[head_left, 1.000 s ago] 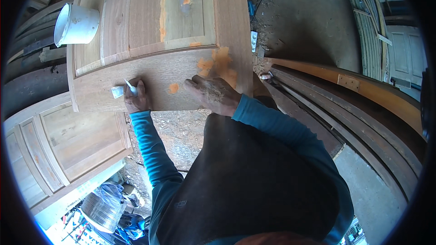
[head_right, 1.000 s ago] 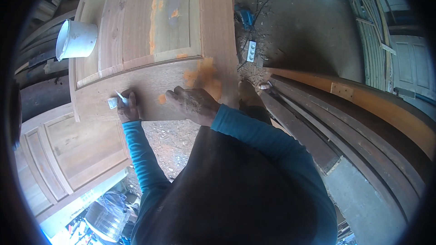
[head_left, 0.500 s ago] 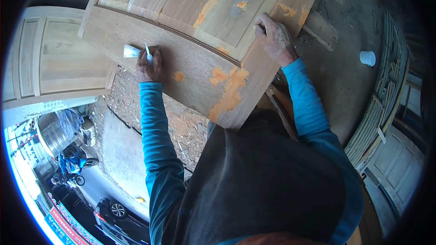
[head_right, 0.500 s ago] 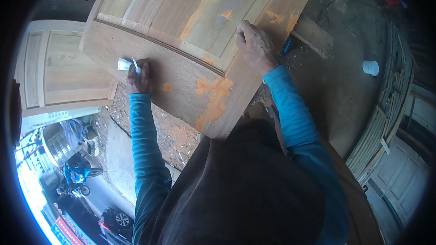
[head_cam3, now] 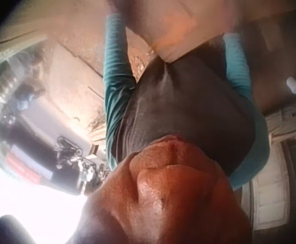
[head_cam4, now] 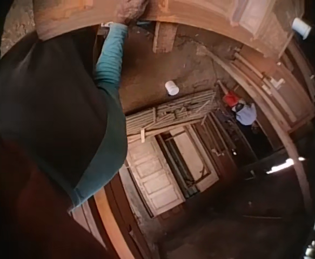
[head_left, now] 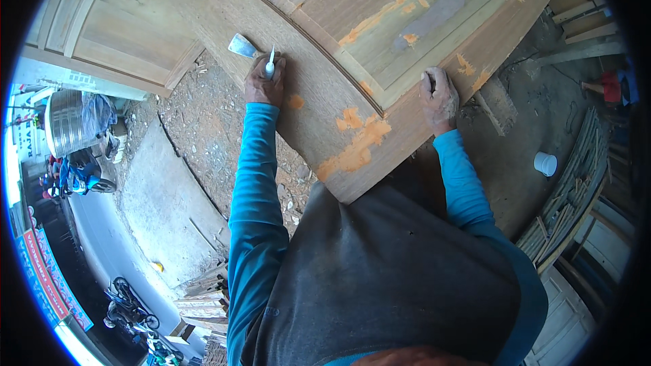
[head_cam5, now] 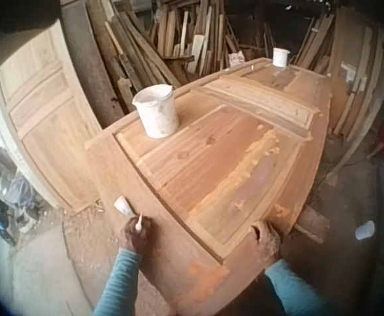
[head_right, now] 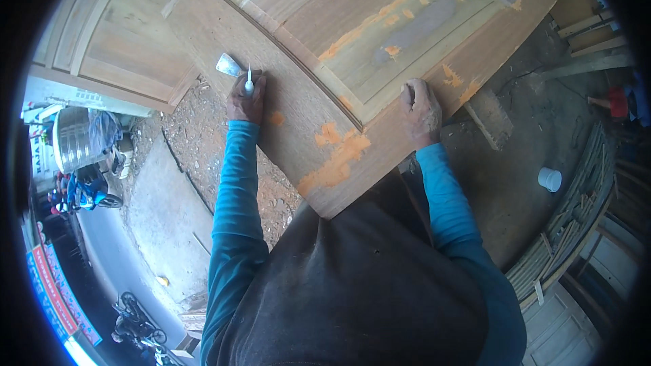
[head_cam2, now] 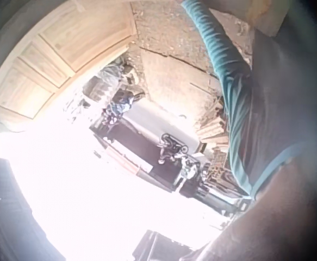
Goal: The person applies wood filler to gaps in a large wooden door using a small spatula and a tube of filler, سپس smoothing it by hand and later using a power planer to smooth the edges of the wood.
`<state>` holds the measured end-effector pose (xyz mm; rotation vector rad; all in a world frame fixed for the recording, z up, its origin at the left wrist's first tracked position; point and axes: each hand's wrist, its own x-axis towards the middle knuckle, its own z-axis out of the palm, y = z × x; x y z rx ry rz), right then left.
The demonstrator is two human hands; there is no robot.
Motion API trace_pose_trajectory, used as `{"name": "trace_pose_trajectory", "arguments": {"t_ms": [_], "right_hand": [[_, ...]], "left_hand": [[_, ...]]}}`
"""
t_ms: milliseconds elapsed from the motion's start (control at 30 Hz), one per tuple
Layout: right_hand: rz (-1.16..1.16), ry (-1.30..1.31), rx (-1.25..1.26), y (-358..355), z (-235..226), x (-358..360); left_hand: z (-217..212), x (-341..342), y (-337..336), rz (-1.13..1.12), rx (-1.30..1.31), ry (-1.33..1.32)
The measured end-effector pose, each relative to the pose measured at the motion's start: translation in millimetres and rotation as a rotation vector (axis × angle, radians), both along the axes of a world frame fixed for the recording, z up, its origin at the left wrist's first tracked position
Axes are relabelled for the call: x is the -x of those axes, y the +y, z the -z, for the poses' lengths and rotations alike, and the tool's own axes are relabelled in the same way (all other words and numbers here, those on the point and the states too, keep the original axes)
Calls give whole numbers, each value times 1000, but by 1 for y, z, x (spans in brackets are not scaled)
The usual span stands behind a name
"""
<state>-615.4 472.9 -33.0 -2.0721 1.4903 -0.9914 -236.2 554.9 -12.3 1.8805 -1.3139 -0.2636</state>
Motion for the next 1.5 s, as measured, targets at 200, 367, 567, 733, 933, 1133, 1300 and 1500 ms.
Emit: {"name": "trace_pose_trajectory", "arguments": {"t_ms": [200,367,567,733,933,1133,1300,1500], "right_hand": [[-61,-22,14,3,-1,2],[-122,-67,-20,7,-5,2],[-175,-34,-33,9,-20,2],[-163,7,-24,6,-15,4],[-139,67,8,6,-15,0],[-83,82,25,9,-8,1],[-53,74,-36,7,-5,-2],[-99,106,37,2,-12,-3]], "left_hand": [[9,10,5,-83,26,-8],[5,20,4,-164,29,-26],[6,22,3,-163,33,-16],[10,20,0,-134,72,-5],[20,13,3,-102,121,4],[4,29,5,-146,80,115],[11,24,9,-133,132,129],[11,24,5,-113,157,119]]}}
